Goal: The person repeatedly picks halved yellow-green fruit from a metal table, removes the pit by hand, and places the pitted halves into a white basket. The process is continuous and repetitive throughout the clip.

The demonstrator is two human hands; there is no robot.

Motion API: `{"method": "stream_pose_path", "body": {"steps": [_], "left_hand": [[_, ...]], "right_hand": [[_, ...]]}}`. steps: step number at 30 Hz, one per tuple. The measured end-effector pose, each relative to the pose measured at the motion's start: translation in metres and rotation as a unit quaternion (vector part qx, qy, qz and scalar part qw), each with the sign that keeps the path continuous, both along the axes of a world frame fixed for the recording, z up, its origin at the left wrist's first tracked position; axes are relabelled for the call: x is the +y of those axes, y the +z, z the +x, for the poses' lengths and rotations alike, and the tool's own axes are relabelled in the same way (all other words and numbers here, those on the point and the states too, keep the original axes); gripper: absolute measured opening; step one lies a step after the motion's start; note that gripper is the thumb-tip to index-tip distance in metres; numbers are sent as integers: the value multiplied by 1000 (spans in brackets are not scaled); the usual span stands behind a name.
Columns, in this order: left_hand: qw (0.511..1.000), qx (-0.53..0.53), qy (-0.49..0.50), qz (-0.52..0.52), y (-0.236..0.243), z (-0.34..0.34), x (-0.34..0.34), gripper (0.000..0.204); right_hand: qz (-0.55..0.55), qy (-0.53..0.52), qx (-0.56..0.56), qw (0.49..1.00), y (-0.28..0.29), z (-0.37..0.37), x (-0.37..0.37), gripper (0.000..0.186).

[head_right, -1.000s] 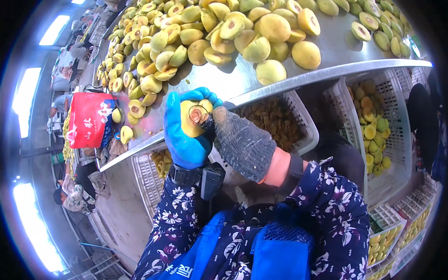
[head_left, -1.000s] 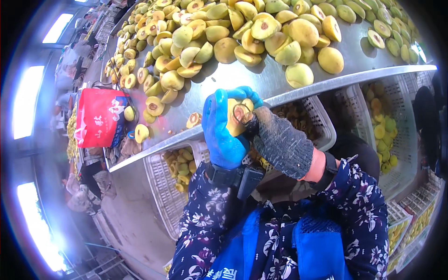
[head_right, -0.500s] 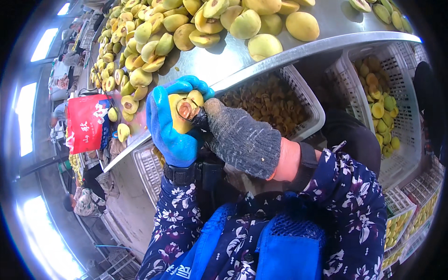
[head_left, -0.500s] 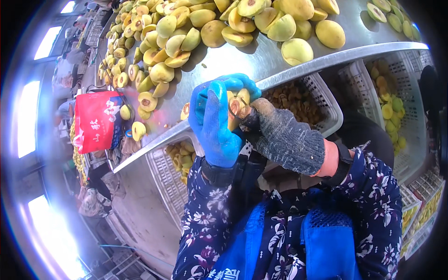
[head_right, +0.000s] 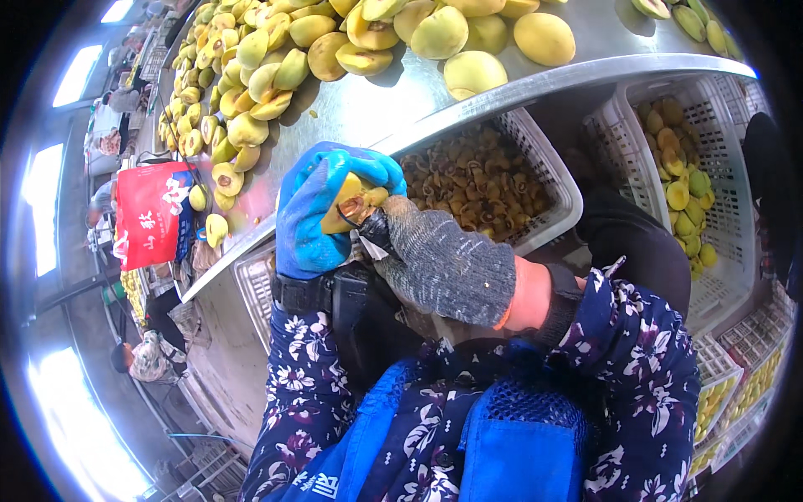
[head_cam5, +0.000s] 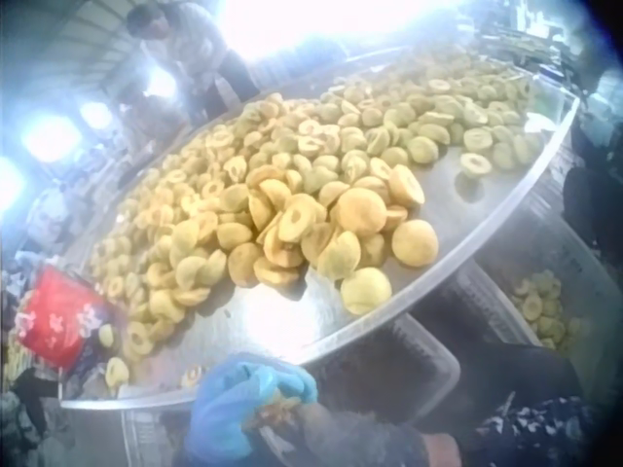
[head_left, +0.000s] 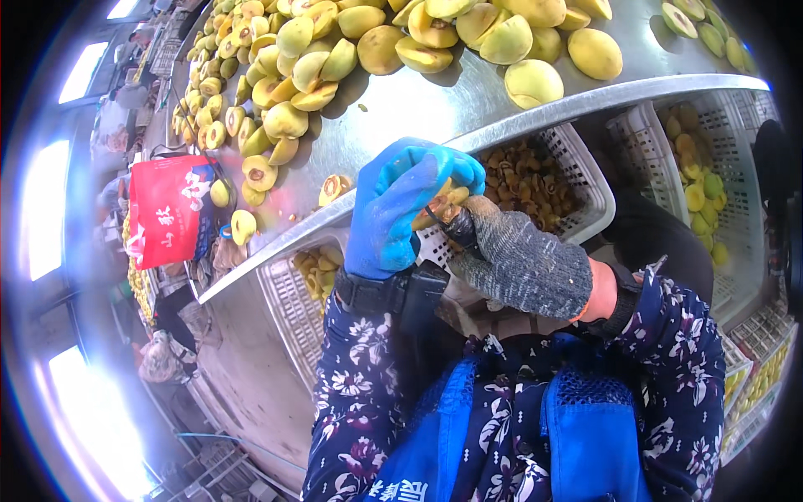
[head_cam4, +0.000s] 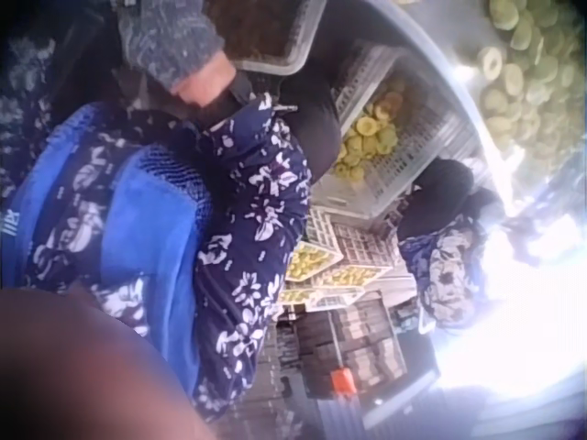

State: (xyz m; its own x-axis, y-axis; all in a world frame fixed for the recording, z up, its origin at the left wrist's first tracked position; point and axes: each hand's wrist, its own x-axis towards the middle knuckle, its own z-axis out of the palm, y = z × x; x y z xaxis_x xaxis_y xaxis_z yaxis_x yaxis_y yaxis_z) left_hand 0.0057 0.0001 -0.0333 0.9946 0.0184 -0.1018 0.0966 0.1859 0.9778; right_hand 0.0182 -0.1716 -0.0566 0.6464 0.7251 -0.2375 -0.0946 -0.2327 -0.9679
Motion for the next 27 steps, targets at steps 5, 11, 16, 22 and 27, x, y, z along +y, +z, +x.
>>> {"method": "stream_pose_path", "body": {"steps": [5, 11, 16, 22, 27], "left_hand": [[995, 85, -45, -4, 4, 3, 4, 26], [986, 137, -96, 5, 6, 6, 5, 26], [978, 146, -119, 86, 9, 4, 7, 25], [971, 140, -151, 118, 13, 2, 10, 29], [967, 119, -171, 146, 13, 3, 12, 27]], "right_hand": [[-6, 30, -7, 1000, -2, -4, -1, 49], [0, 74, 47, 996, -5, -7, -8, 55], [8, 88, 104, 991, 3, -2, -9, 47], [80, 142, 382, 910, 15, 6, -11, 28], [44, 144, 398, 905, 16, 6, -10, 23]]}}
